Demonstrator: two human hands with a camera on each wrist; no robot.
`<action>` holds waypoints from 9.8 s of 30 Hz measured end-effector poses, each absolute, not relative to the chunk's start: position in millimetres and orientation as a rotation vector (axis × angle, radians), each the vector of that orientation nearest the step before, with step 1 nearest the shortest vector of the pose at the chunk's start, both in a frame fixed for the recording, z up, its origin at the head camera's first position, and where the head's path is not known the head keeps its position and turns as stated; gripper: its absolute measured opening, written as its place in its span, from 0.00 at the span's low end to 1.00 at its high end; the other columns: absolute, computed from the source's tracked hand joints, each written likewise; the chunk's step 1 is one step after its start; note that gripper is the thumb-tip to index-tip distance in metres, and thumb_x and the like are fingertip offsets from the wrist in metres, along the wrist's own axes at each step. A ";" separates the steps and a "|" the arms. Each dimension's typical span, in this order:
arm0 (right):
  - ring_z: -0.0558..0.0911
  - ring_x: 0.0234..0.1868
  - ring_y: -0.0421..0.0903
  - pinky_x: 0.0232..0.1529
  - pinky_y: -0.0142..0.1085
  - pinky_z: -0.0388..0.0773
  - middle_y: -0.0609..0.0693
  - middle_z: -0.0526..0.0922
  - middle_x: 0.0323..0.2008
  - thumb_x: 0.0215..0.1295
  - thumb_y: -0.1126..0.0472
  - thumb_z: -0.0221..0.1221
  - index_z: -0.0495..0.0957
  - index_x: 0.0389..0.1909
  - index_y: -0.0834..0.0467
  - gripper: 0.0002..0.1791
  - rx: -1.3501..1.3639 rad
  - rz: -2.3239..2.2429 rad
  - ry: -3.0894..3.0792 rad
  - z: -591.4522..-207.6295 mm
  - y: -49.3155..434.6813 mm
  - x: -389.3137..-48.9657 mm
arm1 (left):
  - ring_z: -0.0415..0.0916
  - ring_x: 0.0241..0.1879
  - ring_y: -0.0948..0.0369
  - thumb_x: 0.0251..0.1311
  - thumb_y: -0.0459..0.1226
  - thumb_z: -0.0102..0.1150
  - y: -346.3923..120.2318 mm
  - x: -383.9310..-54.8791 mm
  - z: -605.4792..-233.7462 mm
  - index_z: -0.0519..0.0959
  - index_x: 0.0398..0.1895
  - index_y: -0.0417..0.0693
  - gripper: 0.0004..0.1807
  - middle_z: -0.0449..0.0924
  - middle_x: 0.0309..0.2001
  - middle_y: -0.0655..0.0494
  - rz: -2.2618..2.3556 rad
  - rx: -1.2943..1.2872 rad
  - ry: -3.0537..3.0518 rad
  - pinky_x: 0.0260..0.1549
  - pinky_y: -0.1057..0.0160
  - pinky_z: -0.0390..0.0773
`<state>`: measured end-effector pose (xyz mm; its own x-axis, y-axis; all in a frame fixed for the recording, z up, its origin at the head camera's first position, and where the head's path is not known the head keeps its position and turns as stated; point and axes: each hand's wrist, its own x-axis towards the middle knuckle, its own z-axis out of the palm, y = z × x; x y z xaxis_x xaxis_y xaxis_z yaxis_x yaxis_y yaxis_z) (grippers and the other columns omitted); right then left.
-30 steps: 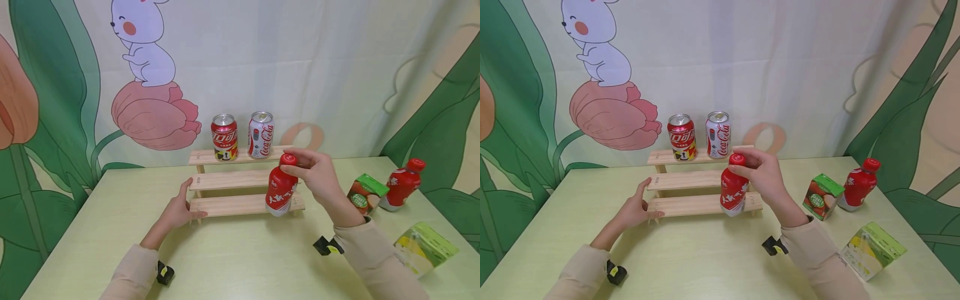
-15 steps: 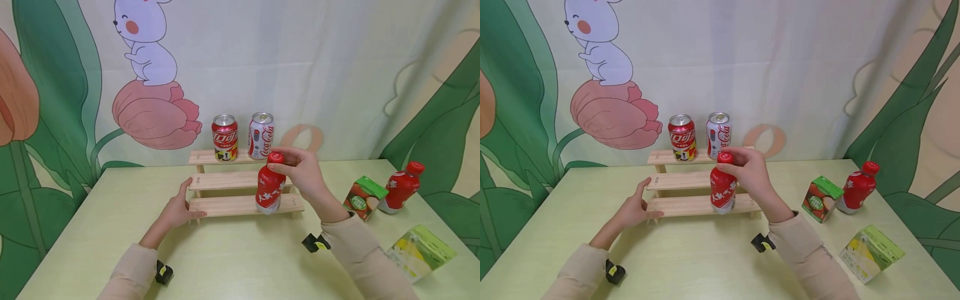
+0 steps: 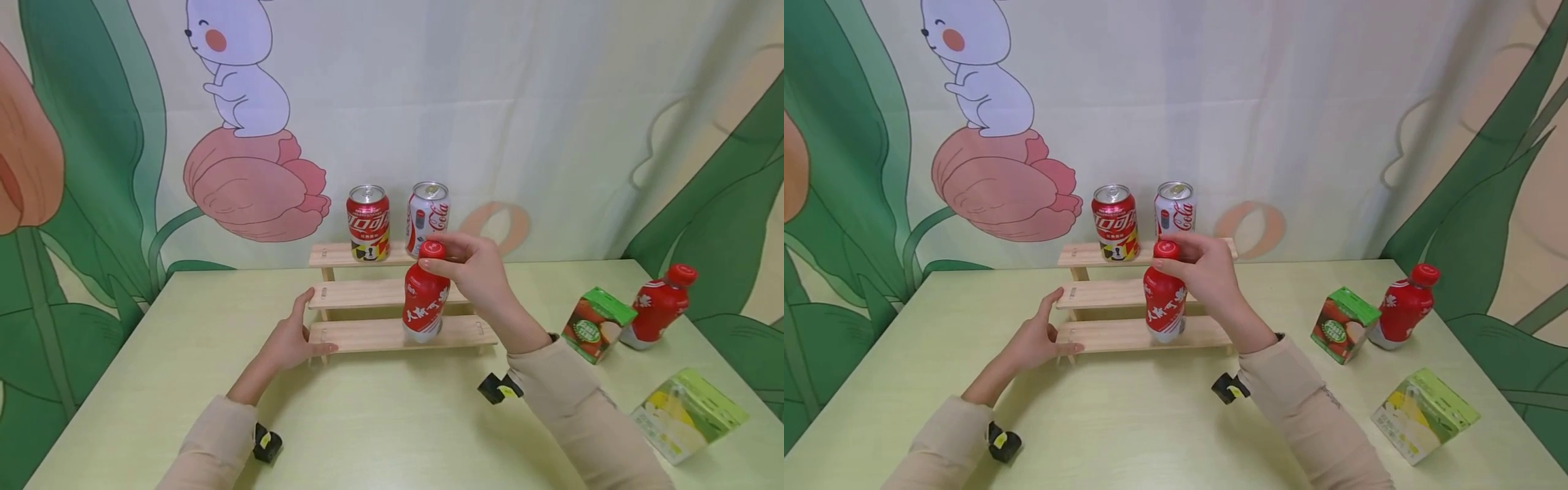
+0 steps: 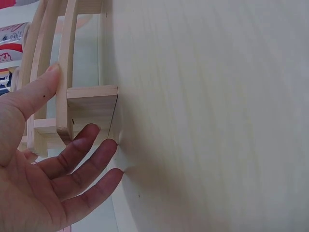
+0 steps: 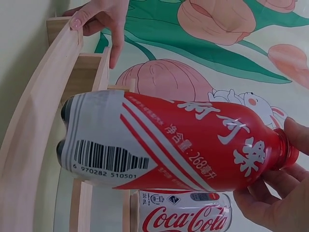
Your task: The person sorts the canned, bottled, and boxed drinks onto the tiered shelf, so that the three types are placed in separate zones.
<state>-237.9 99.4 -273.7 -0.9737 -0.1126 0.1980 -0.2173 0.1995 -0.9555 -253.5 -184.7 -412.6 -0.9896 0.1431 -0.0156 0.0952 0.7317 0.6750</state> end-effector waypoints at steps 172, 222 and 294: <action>0.73 0.53 0.55 0.49 0.47 0.71 0.59 0.72 0.55 0.54 0.62 0.64 0.70 0.55 0.66 0.28 0.280 1.505 -2.423 -344.0 175.2 -245.2 | 0.67 0.20 0.59 0.41 0.44 0.72 -183.4 -251.8 -412.6 0.38 0.70 0.52 0.60 0.71 0.21 0.50 1.118 0.178 2.848 0.19 0.64 0.68; 0.66 0.58 0.48 0.47 0.31 0.70 0.53 0.65 0.62 0.61 0.49 0.57 0.61 0.65 0.54 0.33 -0.103 1.407 -2.352 -305.1 251.6 -233.6 | 0.68 0.21 0.59 0.42 0.46 0.71 -184.0 -252.1 -412.3 0.38 0.70 0.50 0.59 0.73 0.23 0.50 1.114 0.205 2.855 0.20 0.63 0.69; 0.37 0.69 0.51 0.62 0.52 0.50 0.46 0.37 0.71 0.43 0.33 0.61 0.39 0.70 0.38 0.56 -0.682 1.376 -2.288 -335.9 388.2 -304.3 | 0.68 0.21 0.59 0.42 0.44 0.72 -181.9 -252.4 -413.4 0.38 0.70 0.52 0.59 0.71 0.22 0.51 1.114 0.183 2.855 0.20 0.64 0.69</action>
<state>-304.3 388.2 -335.9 -0.8085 0.5838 0.0749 0.2075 0.4018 -0.8919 -252.4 -181.9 -413.4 -0.9903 0.1370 -0.0233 0.0850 0.7297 0.6785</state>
